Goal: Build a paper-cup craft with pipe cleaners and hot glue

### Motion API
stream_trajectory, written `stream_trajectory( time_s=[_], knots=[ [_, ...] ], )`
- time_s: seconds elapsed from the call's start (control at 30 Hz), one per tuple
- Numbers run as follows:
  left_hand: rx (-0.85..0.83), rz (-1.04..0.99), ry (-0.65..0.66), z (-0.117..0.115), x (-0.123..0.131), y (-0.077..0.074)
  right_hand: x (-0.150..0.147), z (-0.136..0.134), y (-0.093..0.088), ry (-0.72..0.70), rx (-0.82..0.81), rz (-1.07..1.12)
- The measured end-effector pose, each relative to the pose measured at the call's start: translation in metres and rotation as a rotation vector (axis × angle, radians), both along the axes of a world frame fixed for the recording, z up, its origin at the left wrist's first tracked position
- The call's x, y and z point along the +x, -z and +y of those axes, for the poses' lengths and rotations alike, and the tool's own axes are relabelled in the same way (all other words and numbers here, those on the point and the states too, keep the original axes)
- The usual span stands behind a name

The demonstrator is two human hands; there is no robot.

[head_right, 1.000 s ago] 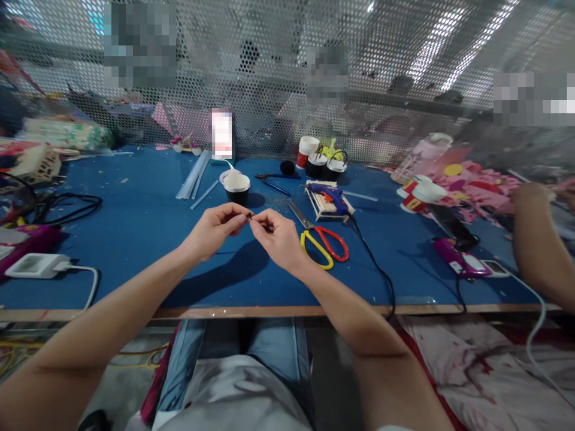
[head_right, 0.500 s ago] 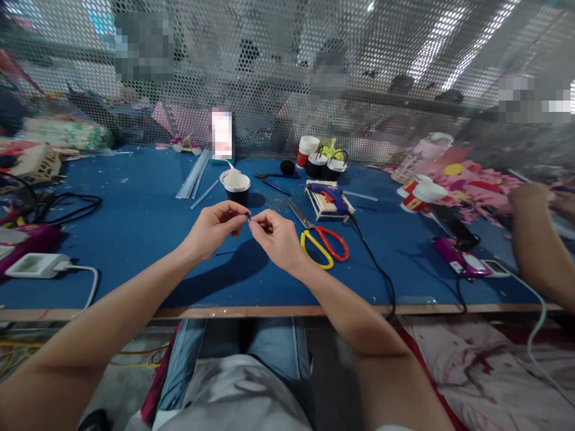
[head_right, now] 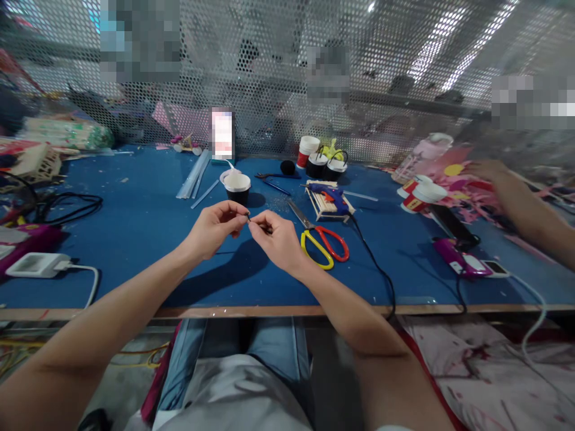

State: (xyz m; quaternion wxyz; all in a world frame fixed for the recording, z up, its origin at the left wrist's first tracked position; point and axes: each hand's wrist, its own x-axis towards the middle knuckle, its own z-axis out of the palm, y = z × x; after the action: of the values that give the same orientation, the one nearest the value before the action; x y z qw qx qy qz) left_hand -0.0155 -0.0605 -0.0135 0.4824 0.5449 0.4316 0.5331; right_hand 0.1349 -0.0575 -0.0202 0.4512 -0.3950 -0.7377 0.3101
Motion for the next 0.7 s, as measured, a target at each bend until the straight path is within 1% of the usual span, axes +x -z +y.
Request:
stream_trajectory(
  time_s=[0.17,0.43,0.57,0.7],
  knots=[
    [0.043,0.032,-0.008,0.001,-0.0002,0.0012,0.0002,0.0007,0.0005,-0.012,-0.01,-0.004],
    [0.013,-0.004,-0.015,0.0017,-0.0003,0.0012,-0.0004,0.0008,-0.0002,-0.011,-0.009,0.005],
    [-0.011,-0.096,-0.007,0.0053,-0.0038,0.0013,0.0007,0.0009,-0.0032,-0.02,-0.043,0.005],
    [-0.115,-0.249,0.041,0.008,-0.0085,-0.0025,0.0027,0.0062,-0.0048,-0.058,-0.156,0.028]
  ],
)
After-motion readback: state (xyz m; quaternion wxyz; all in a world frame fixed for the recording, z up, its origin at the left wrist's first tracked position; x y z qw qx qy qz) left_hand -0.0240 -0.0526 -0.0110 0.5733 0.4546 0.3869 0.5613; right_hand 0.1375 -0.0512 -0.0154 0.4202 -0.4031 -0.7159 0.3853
